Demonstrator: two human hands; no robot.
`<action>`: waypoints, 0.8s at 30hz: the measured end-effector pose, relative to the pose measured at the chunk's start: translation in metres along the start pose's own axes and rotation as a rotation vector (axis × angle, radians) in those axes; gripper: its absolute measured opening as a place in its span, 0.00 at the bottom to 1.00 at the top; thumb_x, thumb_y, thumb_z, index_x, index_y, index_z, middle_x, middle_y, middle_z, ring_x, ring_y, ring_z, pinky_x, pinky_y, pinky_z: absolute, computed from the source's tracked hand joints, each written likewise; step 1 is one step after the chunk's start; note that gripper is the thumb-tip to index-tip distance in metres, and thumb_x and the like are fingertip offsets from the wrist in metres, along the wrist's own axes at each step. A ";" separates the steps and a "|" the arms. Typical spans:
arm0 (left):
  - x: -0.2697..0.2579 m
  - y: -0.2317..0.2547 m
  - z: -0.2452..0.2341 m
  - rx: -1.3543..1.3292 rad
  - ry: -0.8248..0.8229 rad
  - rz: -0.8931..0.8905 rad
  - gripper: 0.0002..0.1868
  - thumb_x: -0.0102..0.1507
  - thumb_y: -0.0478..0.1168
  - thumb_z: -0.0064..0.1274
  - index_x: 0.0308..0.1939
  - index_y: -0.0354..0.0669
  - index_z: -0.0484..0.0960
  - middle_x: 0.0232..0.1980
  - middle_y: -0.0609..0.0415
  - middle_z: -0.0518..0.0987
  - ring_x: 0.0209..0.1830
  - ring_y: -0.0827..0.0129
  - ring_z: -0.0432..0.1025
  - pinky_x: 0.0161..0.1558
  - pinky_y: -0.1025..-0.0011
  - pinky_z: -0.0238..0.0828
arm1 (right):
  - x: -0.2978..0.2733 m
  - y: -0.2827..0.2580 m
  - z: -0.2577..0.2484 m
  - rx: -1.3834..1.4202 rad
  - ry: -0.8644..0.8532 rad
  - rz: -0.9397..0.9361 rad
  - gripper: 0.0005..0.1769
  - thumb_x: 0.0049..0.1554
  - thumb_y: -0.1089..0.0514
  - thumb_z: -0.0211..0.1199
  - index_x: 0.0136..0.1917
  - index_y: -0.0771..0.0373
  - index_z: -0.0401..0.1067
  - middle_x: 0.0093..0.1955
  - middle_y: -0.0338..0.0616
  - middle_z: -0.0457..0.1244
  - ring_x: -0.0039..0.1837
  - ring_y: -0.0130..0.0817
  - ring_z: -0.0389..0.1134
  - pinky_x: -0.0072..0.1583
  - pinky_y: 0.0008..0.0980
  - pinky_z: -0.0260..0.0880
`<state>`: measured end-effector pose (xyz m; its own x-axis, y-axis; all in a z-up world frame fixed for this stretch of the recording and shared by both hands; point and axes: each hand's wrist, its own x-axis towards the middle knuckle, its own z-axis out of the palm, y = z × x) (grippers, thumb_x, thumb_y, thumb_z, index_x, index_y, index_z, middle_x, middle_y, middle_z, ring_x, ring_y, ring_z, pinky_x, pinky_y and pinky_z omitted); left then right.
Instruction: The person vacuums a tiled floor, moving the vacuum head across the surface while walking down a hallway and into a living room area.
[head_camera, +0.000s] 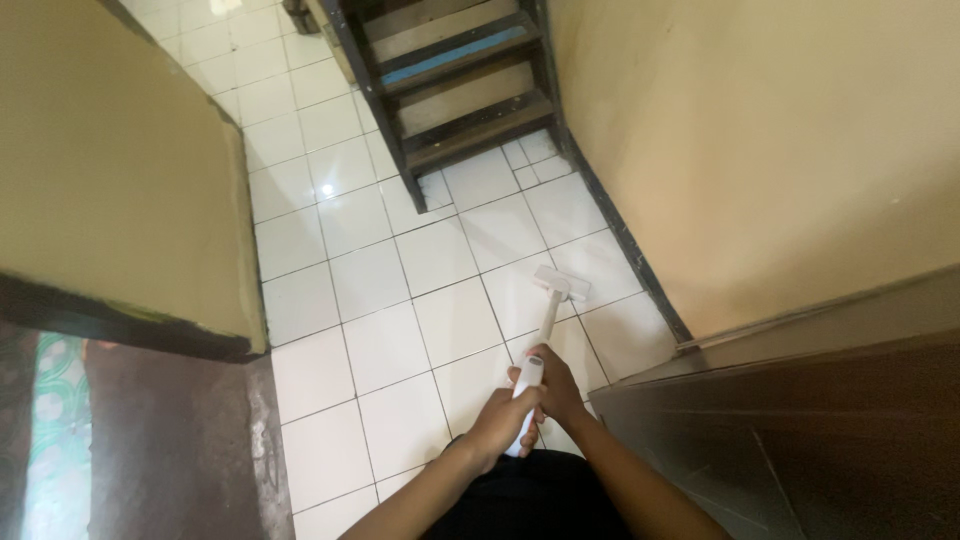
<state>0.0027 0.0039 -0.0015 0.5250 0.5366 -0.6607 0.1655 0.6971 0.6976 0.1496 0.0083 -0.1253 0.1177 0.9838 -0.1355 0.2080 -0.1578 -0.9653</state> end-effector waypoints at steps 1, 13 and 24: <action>0.005 0.003 0.000 0.019 -0.006 0.009 0.22 0.67 0.54 0.46 0.31 0.37 0.72 0.17 0.55 0.67 0.13 0.69 0.62 0.20 0.70 0.62 | 0.004 0.001 -0.002 -0.012 0.005 0.053 0.21 0.52 0.49 0.71 0.49 0.63 0.67 0.38 0.45 0.67 0.40 0.34 0.70 0.43 0.35 0.70; 0.017 0.013 -0.007 0.065 -0.002 0.045 0.23 0.67 0.54 0.45 0.30 0.38 0.72 0.16 0.53 0.68 0.12 0.68 0.62 0.20 0.70 0.63 | 0.020 -0.004 -0.005 -0.039 -0.006 0.204 0.20 0.52 0.48 0.70 0.48 0.61 0.66 0.36 0.46 0.68 0.38 0.36 0.69 0.43 0.35 0.69; 0.006 0.009 -0.012 0.051 -0.003 -0.003 0.23 0.66 0.55 0.48 0.30 0.38 0.71 0.17 0.54 0.68 0.14 0.69 0.63 0.21 0.69 0.63 | 0.011 0.008 0.007 -0.064 0.040 0.016 0.20 0.52 0.48 0.71 0.46 0.61 0.66 0.38 0.45 0.68 0.41 0.34 0.71 0.44 0.35 0.71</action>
<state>-0.0024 0.0196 -0.0026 0.5272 0.5330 -0.6618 0.2093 0.6733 0.7091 0.1459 0.0183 -0.1356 0.1595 0.9771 -0.1409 0.2675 -0.1802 -0.9466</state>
